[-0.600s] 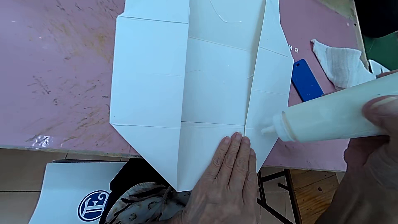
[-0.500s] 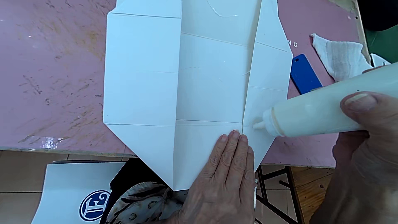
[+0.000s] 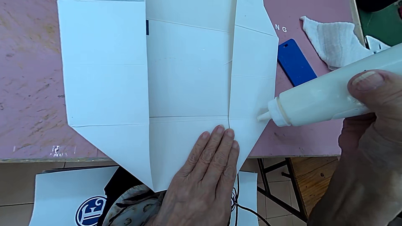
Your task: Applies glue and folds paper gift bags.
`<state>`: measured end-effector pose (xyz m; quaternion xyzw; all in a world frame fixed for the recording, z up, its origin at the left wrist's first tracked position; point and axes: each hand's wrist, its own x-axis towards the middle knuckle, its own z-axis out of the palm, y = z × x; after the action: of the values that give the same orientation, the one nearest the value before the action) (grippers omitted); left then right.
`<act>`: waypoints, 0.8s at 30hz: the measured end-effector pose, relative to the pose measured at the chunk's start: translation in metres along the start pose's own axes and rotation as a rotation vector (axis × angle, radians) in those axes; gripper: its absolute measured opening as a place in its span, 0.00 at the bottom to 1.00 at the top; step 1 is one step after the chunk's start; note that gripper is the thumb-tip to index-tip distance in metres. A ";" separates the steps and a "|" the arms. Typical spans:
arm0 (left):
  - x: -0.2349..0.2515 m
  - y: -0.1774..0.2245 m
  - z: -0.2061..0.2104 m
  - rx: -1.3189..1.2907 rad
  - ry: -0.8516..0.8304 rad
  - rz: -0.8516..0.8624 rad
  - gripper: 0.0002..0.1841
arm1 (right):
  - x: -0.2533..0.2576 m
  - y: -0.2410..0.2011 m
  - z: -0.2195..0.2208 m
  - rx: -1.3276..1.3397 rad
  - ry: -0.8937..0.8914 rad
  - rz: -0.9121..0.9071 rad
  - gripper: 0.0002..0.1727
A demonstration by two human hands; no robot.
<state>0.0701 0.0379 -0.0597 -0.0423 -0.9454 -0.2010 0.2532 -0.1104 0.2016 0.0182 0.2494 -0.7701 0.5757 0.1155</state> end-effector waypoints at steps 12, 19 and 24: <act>-0.001 0.001 -0.001 -0.020 -0.021 -0.014 0.19 | -0.002 0.016 -0.022 0.029 0.075 -0.001 0.32; 0.001 -0.001 -0.005 -0.059 -0.030 -0.024 0.19 | -0.010 0.008 -0.013 0.053 0.068 -0.002 0.30; 0.001 -0.003 -0.004 -0.057 -0.014 -0.012 0.20 | -0.025 -0.002 -0.007 0.041 0.099 0.088 0.05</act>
<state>0.0706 0.0339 -0.0569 -0.0454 -0.9413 -0.2291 0.2439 -0.0887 0.2138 0.0098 0.1890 -0.7617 0.6074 0.1228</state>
